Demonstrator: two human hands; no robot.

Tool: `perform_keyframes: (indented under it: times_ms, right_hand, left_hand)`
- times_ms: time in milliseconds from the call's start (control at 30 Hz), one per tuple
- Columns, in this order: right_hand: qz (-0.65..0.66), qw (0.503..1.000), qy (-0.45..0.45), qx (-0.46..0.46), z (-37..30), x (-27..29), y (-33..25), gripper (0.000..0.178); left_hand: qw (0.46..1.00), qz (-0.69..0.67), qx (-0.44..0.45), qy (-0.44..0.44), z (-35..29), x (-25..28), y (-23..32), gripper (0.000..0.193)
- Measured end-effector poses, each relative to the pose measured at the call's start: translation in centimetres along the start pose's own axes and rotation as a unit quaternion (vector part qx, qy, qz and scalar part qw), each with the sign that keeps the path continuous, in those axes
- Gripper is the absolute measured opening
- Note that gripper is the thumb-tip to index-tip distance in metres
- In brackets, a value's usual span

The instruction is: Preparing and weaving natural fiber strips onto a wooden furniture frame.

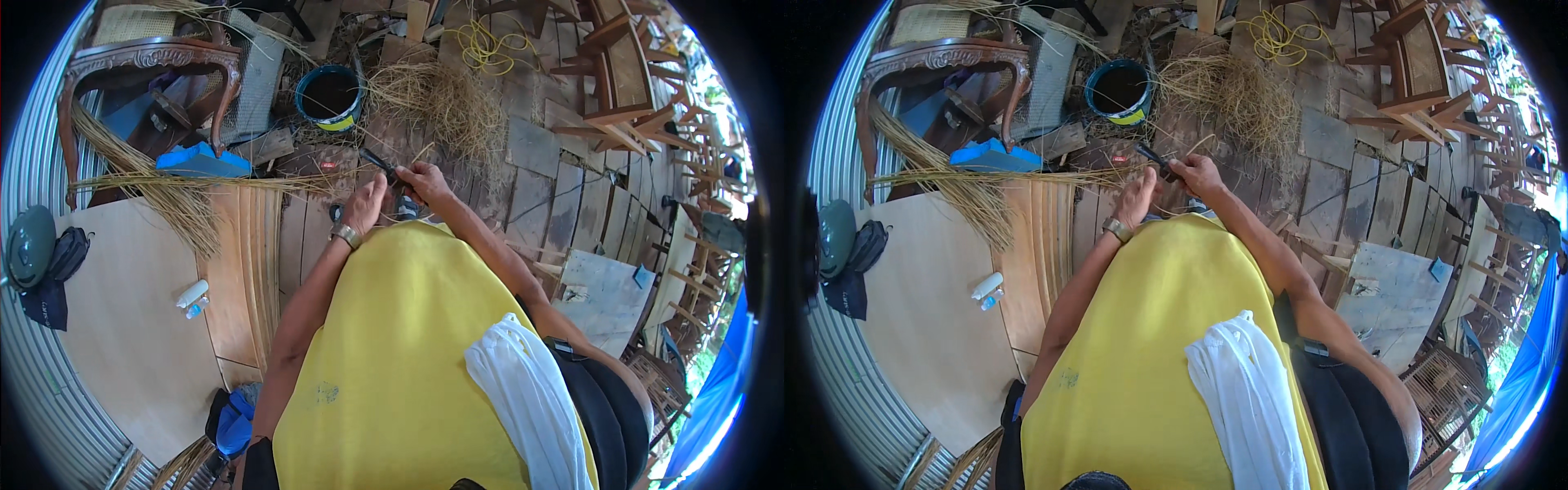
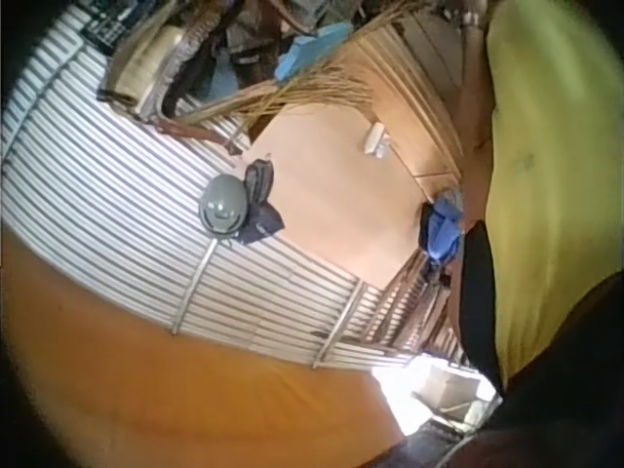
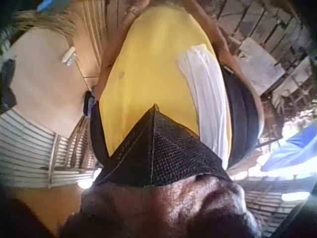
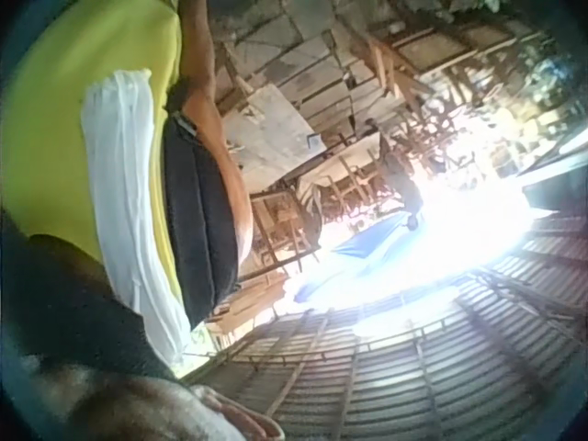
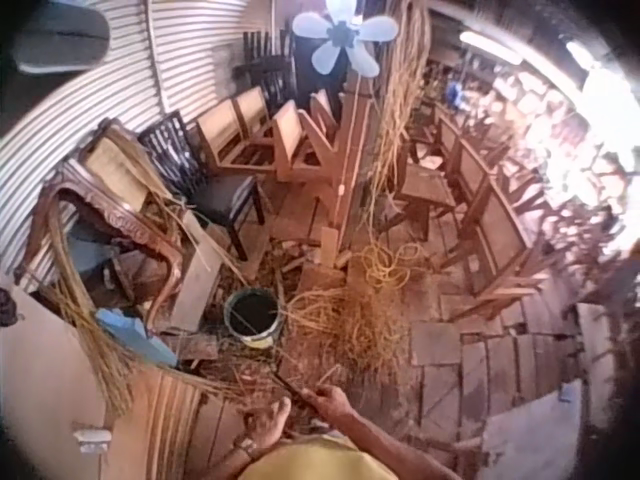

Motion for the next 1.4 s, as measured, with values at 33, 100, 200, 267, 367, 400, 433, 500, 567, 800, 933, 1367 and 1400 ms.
perform_keyframes:
  times_ms: [33, 100, 200, 267, 367, 400, 433, 500, 567, 800, 933, 1367, 1400]
  right_hand:
    - [0.002, 1.000, 0.002, -0.003, 0.1, 0.5, -0.3, 0.029]
    - [0.027, 0.999, 0.043, -0.009, 2.0, 3.6, -1.2, 0.028]
    - [-0.035, 0.980, 0.193, 0.000, 4.4, 15.6, -5.0, 0.023]
    - [0.062, 0.980, 0.184, 0.050, 5.3, 23.9, -7.0, 0.020]
    - [-0.004, 0.986, 0.148, 0.076, 6.1, 24.9, -7.3, 0.020]
    - [-0.060, 0.986, 0.138, 0.073, 6.1, 23.4, -7.1, 0.021]
    - [-0.077, 0.985, 0.145, 0.052, 5.7, 21.0, -6.0, 0.026]
    - [-0.028, 0.990, 0.128, 0.044, 5.2, 17.0, -3.7, 0.029]
    - [-0.011, 0.996, 0.069, 0.060, 4.7, 13.0, -1.9, 0.030]
    - [0.002, 0.999, 0.048, 0.023, 1.8, 4.3, 0.4, 0.031]
    - [-0.016, 0.998, 0.063, 0.014, 0.7, 3.0, 0.8, 0.033]
    - [-0.004, 0.955, 0.291, 0.057, 2.7, 35.1, -4.8, 0.026]
    - [-0.004, 0.957, 0.285, 0.058, 2.9, 33.9, -5.3, 0.026]
  left_hand:
    - [1.000, 0.001, 0.002, -0.003, -1.3, 0.3, 0.5, 0.056]
    - [0.995, -0.026, -0.096, 0.010, -4.1, 2.3, 1.8, 0.046]
    - [0.998, 0.048, -0.029, 0.020, -11.1, 10.6, -4.9, 0.022]
    - [0.990, -0.009, 0.108, 0.086, -17.3, 18.9, -13.0, 0.026]
    - [0.957, 0.064, 0.235, 0.155, -25.5, 27.0, -26.1, 0.029]
    - [0.956, 0.063, 0.236, 0.161, -25.2, 26.4, -27.3, 0.029]
    - [0.937, 0.109, 0.291, 0.158, -25.2, 25.9, -29.2, 0.034]
    - [0.897, 0.240, 0.353, 0.118, -23.9, 24.9, -29.8, 0.065]
    - [0.904, 0.282, 0.314, 0.064, -17.4, 20.0, -25.2, 0.089]
    - [0.983, -0.026, 0.127, -0.127, 0.4, 0.8, -3.8, 0.071]
    - [0.943, -0.075, 0.177, -0.271, 3.9, -4.1, -2.8, 0.054]
    - [0.995, 0.043, 0.057, 0.072, -17.0, 23.9, -12.0, 0.022]
    - [0.994, 0.043, 0.060, 0.078, -17.3, 24.5, -14.3, 0.022]
Point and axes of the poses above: each hand's wrist, its own z-axis towards the middle knuckle, its own x-axis out of the back of the hand, y = z × x, the point moved 7 cm from there along z, towards the middle knuckle, and after that the axes turned 7 degrees about x, right-handed, at the moved point
